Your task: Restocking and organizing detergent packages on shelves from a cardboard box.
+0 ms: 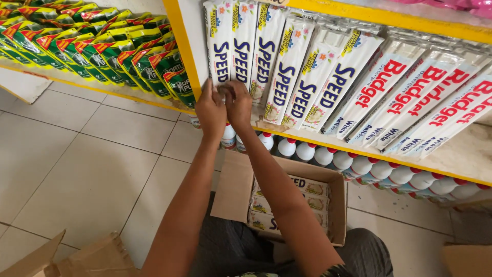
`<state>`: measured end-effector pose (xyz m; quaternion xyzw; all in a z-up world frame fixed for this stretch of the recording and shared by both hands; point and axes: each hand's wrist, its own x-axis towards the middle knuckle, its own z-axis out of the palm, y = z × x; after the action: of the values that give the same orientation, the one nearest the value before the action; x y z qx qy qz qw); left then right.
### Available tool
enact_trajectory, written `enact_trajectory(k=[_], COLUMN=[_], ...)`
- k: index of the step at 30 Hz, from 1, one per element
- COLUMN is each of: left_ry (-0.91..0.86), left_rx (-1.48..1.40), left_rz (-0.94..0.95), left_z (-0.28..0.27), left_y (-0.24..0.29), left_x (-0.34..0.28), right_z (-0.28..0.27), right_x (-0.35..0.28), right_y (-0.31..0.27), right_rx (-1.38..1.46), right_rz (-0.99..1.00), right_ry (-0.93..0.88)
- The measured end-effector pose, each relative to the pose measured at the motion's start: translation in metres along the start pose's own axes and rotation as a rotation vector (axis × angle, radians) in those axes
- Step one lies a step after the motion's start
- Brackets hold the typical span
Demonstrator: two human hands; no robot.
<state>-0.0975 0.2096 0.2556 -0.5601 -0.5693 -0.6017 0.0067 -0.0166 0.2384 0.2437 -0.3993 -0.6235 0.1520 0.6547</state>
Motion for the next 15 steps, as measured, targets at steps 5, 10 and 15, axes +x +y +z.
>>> enact_trajectory(k=[5, 10, 15], left_ry=[-0.008, -0.085, -0.123], left_rx=[-0.195, -0.179, -0.142], left_rz=[-0.048, 0.064, -0.081], left_z=[0.012, 0.013, 0.03], left_y=[-0.01, -0.014, -0.041], left_x=[-0.018, -0.023, -0.043], right_z=[-0.007, -0.014, -0.017], right_x=[-0.006, -0.014, -0.023], right_y=[-0.001, 0.016, 0.017], right_rx=[0.026, -0.019, -0.114], right_rz=[-0.15, -0.185, -0.09], right_ry=[-0.035, -0.054, -0.148])
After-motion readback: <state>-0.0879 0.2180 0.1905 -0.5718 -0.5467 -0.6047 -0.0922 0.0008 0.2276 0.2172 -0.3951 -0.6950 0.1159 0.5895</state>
